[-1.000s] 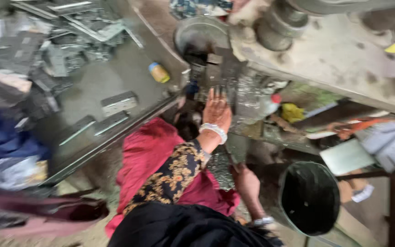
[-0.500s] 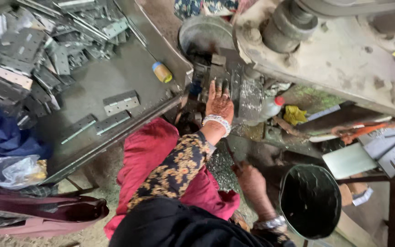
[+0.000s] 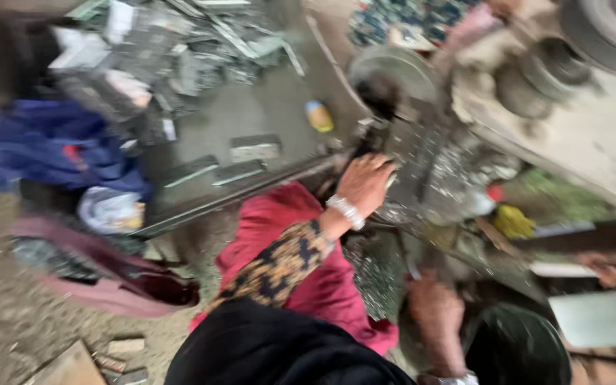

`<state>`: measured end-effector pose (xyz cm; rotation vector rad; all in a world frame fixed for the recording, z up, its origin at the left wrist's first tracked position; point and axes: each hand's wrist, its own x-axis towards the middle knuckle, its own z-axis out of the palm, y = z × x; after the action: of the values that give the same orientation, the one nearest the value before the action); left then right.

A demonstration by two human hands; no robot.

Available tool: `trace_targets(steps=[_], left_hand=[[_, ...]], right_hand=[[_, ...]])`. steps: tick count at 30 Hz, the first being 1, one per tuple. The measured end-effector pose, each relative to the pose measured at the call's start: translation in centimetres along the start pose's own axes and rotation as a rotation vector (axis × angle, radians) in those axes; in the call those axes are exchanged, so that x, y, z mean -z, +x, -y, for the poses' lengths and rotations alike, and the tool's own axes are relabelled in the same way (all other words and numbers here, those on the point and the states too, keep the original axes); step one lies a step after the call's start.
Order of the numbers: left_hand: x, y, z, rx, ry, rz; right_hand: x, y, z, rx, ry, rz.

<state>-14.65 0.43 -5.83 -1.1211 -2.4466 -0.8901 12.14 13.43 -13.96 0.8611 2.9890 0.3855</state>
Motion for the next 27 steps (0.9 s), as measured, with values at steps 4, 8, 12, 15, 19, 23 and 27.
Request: trace_targets(steps=[4, 8, 12, 15, 19, 23, 27], left_hand=[[6.2, -3.6, 11.0, 0.089, 0.283, -0.123], [11.3, -3.0, 19.9, 0.442, 0.418, 0.263], [13.5, -1.0, 22.4, 0.464, 0.209, 0.355], [14.1, 0.3, 22.9, 0.573, 0.198, 0.495], [13.6, -1.2, 23.3, 0.523, 0.148, 0.418], [11.8, -5.8, 22.5, 0.657, 0.291, 0.083], [10.7, -6.4, 19.5, 0.628, 0.166, -0.089]], right_hand=[[5.0, 5.1, -1.8, 0.188, -0.087, -0.094], [9.1, 7.9, -1.3, 0.204, -0.088, 0.008], [10.9, 8.5, -0.6, 0.181, 0.051, -0.005], [10.6, 8.1, -0.6, 0.110, 0.014, 0.140], [8.4, 6.0, 0.0, 0.049, 0.024, 0.322], [5.3, 2.9, 1.1, -0.032, 0.178, 0.341], [2.5, 1.6, 0.7, -0.040, 0.324, 0.296]])
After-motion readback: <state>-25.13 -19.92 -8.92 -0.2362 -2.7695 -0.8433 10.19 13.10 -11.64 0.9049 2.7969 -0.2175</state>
